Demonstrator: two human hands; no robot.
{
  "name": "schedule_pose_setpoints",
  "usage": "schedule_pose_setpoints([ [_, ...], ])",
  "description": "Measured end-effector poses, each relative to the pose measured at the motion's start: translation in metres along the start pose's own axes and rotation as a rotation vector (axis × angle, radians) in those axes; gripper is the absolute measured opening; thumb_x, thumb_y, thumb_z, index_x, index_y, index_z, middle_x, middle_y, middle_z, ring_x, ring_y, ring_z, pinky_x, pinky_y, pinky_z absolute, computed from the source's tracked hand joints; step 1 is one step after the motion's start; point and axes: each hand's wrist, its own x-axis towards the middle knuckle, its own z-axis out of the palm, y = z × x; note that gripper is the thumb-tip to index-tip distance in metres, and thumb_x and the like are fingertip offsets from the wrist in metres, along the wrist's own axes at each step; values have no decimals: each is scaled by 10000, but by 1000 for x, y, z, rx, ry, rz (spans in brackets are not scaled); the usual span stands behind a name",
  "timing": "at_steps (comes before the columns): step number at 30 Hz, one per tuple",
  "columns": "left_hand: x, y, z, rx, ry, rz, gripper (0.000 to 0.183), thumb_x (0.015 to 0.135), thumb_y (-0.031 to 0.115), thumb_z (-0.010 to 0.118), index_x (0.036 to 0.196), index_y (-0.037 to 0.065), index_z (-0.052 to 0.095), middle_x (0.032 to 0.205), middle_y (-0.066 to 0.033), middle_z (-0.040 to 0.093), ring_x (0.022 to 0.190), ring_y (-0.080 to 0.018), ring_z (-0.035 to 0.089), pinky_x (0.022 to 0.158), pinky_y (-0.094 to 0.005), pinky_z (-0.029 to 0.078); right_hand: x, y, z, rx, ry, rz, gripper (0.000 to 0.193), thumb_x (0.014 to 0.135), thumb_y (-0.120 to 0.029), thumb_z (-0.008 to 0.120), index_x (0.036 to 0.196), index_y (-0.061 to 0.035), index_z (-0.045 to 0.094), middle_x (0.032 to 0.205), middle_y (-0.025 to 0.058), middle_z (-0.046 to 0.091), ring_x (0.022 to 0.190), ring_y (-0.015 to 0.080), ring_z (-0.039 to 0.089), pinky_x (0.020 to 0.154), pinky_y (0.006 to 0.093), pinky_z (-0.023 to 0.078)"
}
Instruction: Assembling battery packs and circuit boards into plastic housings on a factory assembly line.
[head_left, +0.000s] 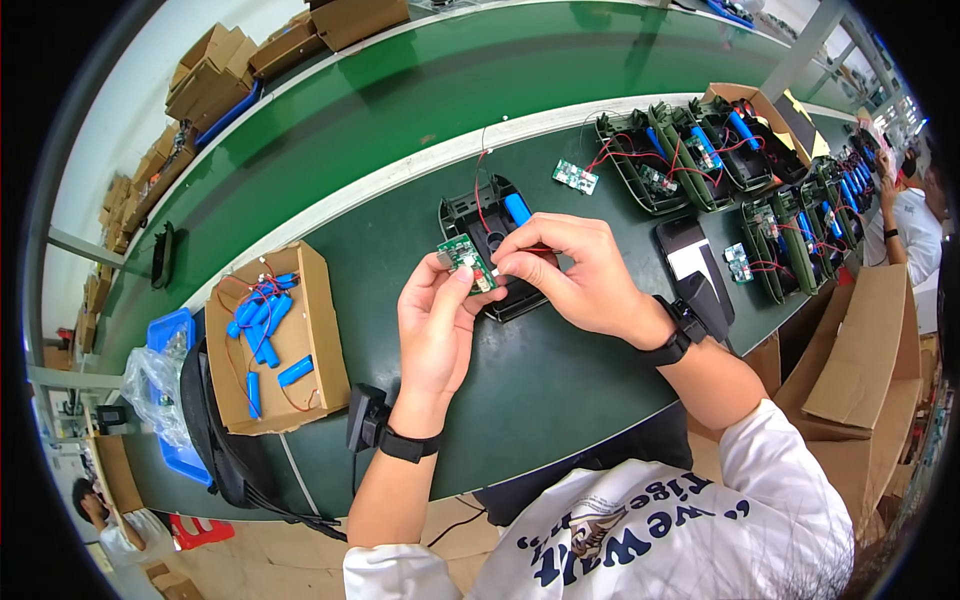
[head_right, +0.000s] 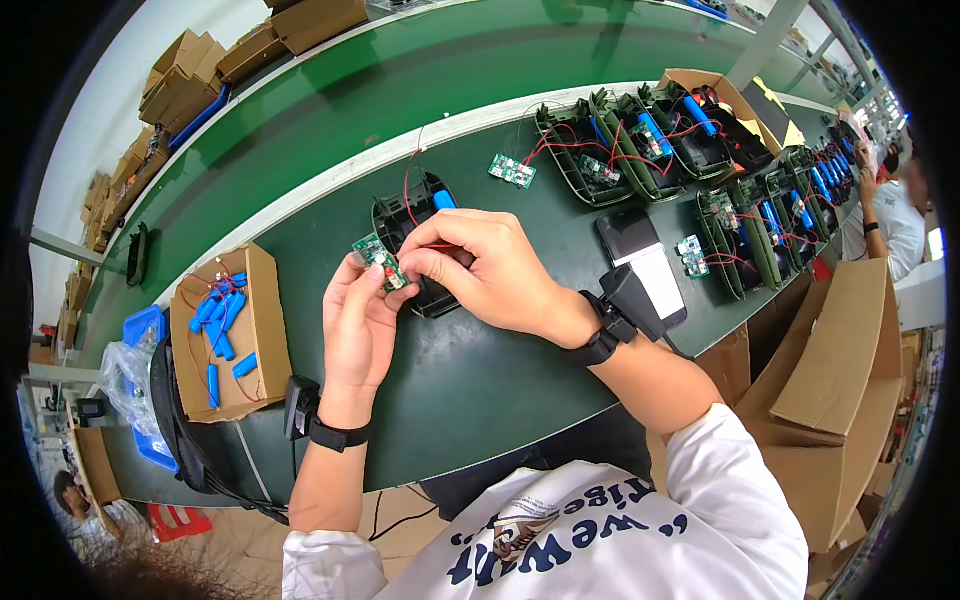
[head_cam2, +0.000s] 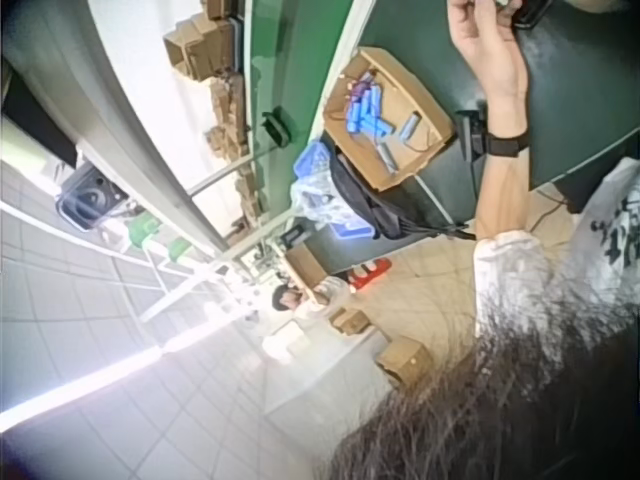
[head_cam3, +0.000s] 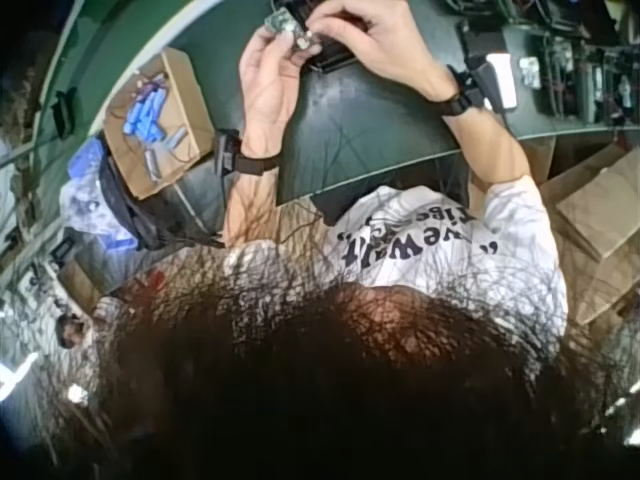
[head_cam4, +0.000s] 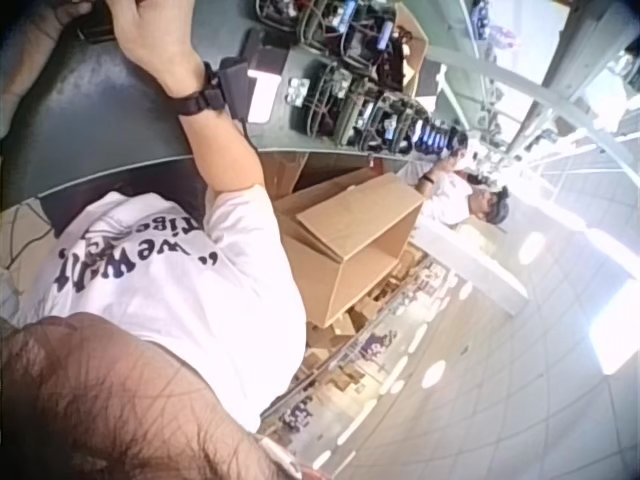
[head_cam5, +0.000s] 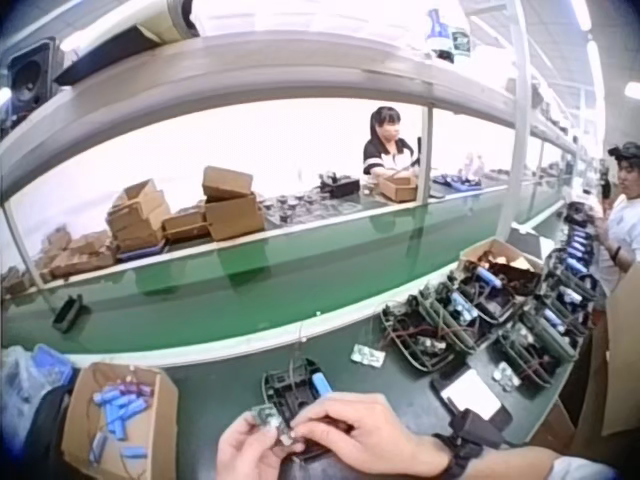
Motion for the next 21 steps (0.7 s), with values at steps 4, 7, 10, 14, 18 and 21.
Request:
schedule_pose_setpoints([
  [4, 2, -2, 4, 8, 8, -25, 97, 1010, 49, 609, 1106, 32, 610, 1064, -97, 713, 915, -165, 711, 826, -344, 630, 0, 6, 3, -12, 86, -97, 85, 899, -32, 723, 979, -7, 737, 850, 92, 710, 705, 155, 676, 641, 265, 534],
  [7, 0, -4, 0, 36, 21, 1, 91, 999, 39, 631, 1088, 23, 635, 1037, -90, 720, 914, -158, 709, 808, -349, 634, 1, -1, 3, -63, 55, -117, 114, 880, -12, 715, 992, -3, 736, 841, 90, 707, 706, 156, 679, 650, 266, 540],
  [10, 0, -3, -2, 68, 51, 35, 86, 992, 41, 646, 1073, 16, 663, 1020, -90, 727, 907, -154, 710, 792, -349, 638, 0, -3, 2, -51, 28, -76, 135, 867, 0, 701, 998, 1, 734, 836, 92, 701, 707, 161, 676, 648, 269, 538],
  [14, 0, -4, -4, 79, 49, 57, 112, 988, 36, 652, 1090, 3, 686, 1024, -100, 735, 897, -157, 714, 762, -350, 638, 0, -3, 0, -64, 0, -84, 140, 859, -2, 704, 996, 1, 729, 830, 93, 696, 702, 167, 671, 644, 269, 536],
  [18, 1, -5, -8, 89, 26, 56, 208, 986, 42, 662, 1186, -16, 654, 1043, -120, 738, 892, -167, 717, 748, -335, 632, 1, -3, -1, -66, -15, -98, 132, 870, 16, 701, 1000, 4, 719, 863, 101, 694, 715, 177, 670, 657, 275, 540],
  [21, 0, 3, 5, 120, 52, 92, 320, 971, 61, 695, 1258, -25, 585, 1021, -142, 739, 885, -184, 723, 732, -327, 629, 3, -3, -1, -45, -6, -103, 128, 883, 35, 687, 1005, 5, 713, 890, 106, 697, 738, 195, 675, 671, 289, 544],
])
